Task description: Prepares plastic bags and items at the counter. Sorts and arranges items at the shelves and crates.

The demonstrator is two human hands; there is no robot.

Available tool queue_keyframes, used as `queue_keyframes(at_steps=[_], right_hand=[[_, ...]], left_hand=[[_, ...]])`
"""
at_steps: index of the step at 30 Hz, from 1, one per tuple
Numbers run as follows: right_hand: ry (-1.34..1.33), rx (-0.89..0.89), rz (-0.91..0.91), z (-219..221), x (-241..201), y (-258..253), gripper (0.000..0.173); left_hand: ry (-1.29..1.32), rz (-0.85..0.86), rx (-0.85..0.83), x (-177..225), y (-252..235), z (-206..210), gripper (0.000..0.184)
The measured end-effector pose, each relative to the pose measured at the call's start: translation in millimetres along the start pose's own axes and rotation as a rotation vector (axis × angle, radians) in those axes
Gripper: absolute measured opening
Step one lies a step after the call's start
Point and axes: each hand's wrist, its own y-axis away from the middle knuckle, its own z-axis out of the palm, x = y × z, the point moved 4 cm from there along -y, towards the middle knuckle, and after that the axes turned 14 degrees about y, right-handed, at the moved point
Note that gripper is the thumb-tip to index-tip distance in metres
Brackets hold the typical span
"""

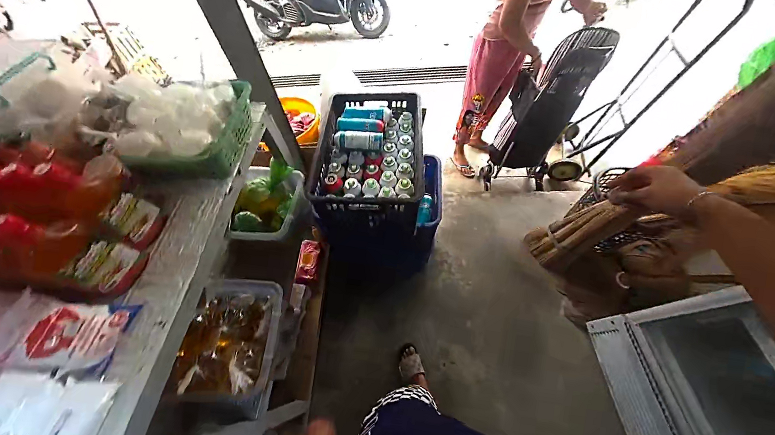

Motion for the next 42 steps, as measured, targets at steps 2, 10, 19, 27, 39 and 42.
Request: queue_keyframes(at_steps=[2,10,19,27,39,42], right_hand=[[0.056,0.097,0.000,-18,10,-24,0.028],[0.019,0.290,-0.208,-34,50,-97,0.021],[-0.067,0.322,-0.162,-95,56,-233,0.018],[-0.075,0.368,-0.157,-170,63,-408,0.018],[-0.161,0.402,-0.176,-189,38,-543,0.021],[-0.122,0.371,-0.187,-179,28,-564,0.020]], left_hand=[[0.161,0.124,0.054,107,-64,19,0.031],[0.160,0.565,0.527,446,-51,69,0.049],[0.215,0.315,0.869,516,-98,92,0.067],[0.359,0.159,1.171,537,-135,124,0.064],[0.428,0.211,1.366,524,-147,135,0.059],[0.443,0.202,1.355,526,-143,133,0.058]])
